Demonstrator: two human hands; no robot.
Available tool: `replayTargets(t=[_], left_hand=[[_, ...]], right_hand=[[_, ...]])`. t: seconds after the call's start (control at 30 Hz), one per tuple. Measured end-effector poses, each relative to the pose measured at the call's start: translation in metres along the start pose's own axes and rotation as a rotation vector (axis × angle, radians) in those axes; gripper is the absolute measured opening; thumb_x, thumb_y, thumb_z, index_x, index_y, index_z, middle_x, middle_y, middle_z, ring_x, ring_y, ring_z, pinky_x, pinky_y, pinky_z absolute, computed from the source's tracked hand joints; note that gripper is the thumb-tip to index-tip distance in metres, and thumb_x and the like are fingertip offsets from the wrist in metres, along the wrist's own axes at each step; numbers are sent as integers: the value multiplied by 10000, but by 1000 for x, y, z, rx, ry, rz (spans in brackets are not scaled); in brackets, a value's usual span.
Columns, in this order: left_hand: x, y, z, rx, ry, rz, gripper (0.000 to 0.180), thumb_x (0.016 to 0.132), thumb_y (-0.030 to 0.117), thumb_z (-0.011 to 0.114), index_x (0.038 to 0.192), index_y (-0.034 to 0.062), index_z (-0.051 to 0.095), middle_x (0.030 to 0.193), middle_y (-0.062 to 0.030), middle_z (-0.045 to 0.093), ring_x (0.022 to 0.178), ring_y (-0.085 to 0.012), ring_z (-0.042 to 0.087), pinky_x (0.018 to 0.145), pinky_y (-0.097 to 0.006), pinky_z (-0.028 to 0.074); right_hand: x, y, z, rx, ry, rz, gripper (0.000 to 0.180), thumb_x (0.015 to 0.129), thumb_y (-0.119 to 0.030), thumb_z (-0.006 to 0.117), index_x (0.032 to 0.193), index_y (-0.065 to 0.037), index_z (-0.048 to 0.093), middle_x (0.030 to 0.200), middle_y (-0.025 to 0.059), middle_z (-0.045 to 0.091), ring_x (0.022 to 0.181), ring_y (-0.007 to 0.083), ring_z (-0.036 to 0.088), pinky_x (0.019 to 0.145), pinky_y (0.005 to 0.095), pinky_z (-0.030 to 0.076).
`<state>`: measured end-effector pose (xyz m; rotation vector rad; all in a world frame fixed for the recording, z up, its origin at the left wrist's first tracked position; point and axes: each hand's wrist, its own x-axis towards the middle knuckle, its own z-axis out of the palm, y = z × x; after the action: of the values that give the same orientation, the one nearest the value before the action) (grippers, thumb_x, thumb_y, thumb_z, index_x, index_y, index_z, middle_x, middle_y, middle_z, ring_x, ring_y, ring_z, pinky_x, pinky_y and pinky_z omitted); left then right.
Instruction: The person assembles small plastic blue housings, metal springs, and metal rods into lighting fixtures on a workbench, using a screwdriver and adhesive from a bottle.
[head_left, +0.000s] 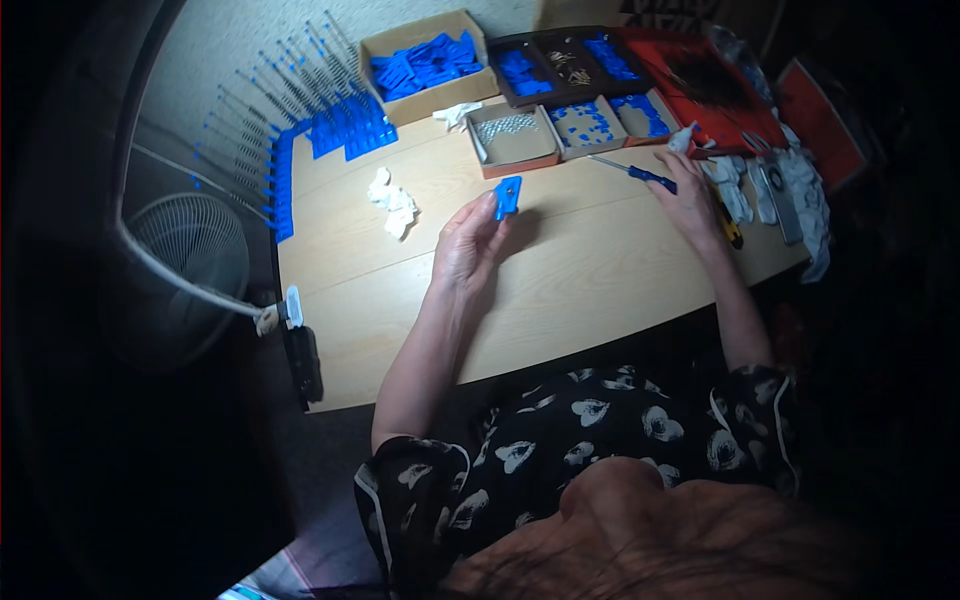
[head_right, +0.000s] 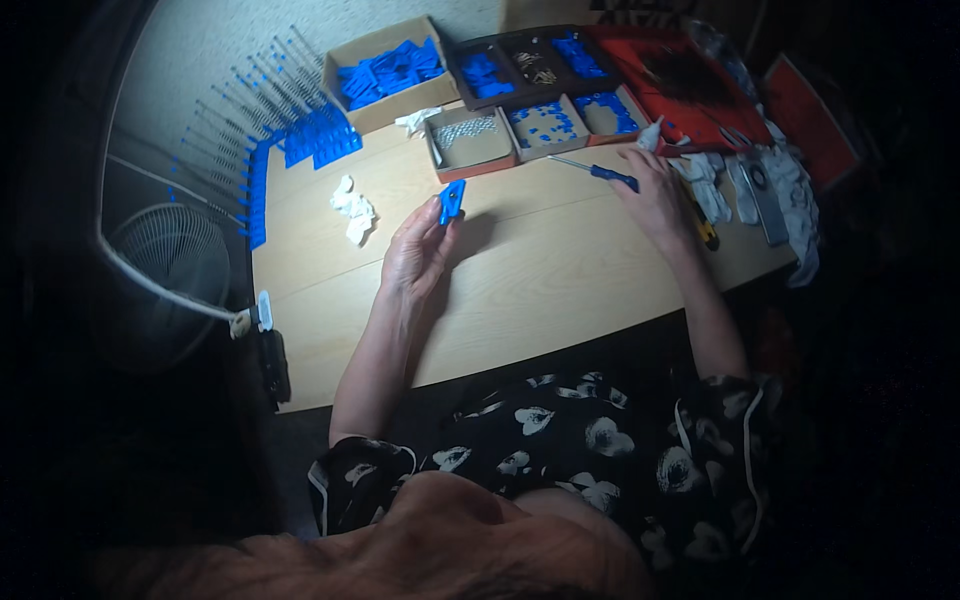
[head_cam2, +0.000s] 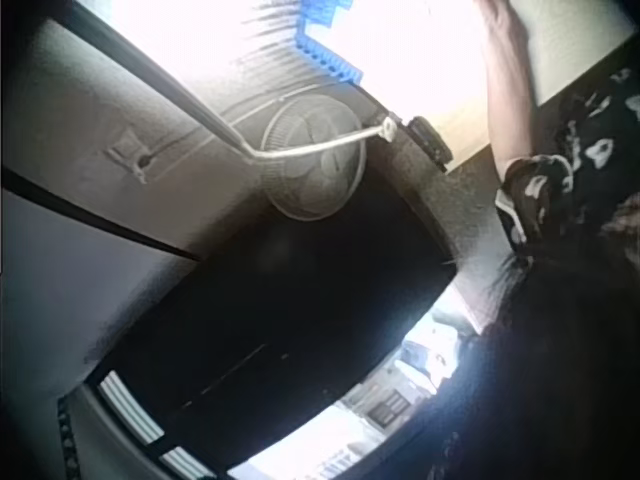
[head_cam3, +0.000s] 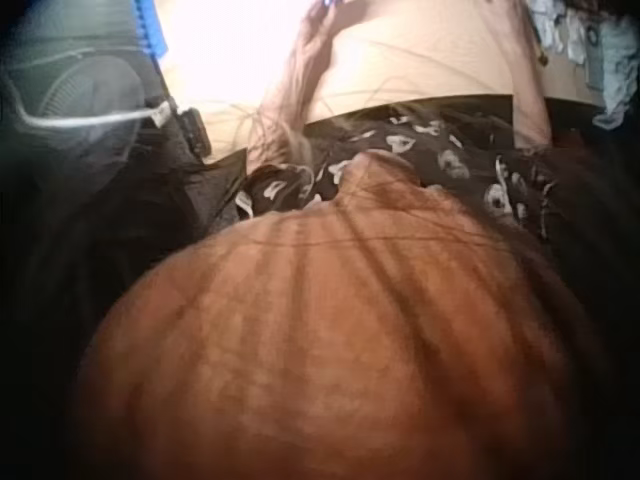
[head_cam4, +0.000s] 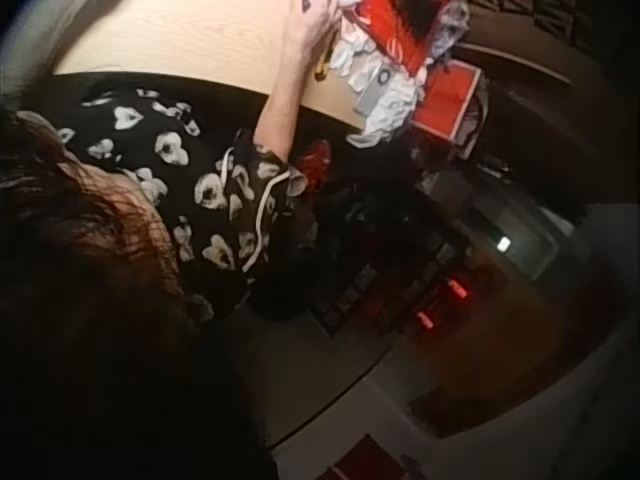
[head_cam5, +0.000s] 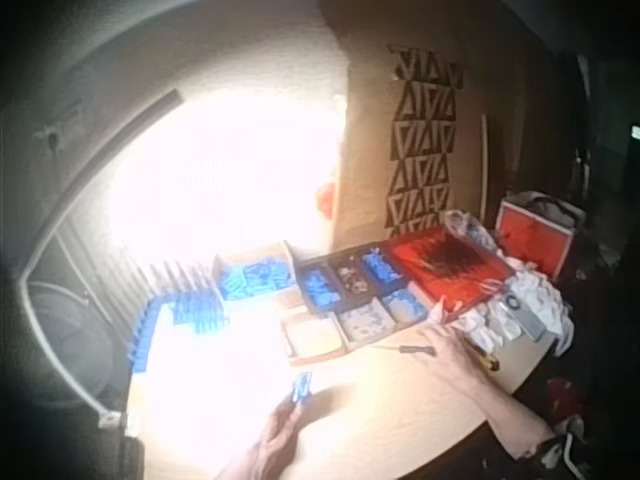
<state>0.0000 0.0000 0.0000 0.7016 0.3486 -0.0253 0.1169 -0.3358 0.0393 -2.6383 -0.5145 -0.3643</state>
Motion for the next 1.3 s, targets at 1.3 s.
replayTargets(t=[1.3], left_hand=[[-12, 10, 13, 190, 95, 73, 233, 956, 205, 733, 1108, 29, 714, 983, -33, 735, 872, -87, 672, 814, -240, 553]], right_hand=[[-35, -111, -14, 594, -28, -208, 250, 996, -35, 591, 1237, 29, 606, 1092, 123, 592, 1000, 208, 614, 864, 309, 514]])
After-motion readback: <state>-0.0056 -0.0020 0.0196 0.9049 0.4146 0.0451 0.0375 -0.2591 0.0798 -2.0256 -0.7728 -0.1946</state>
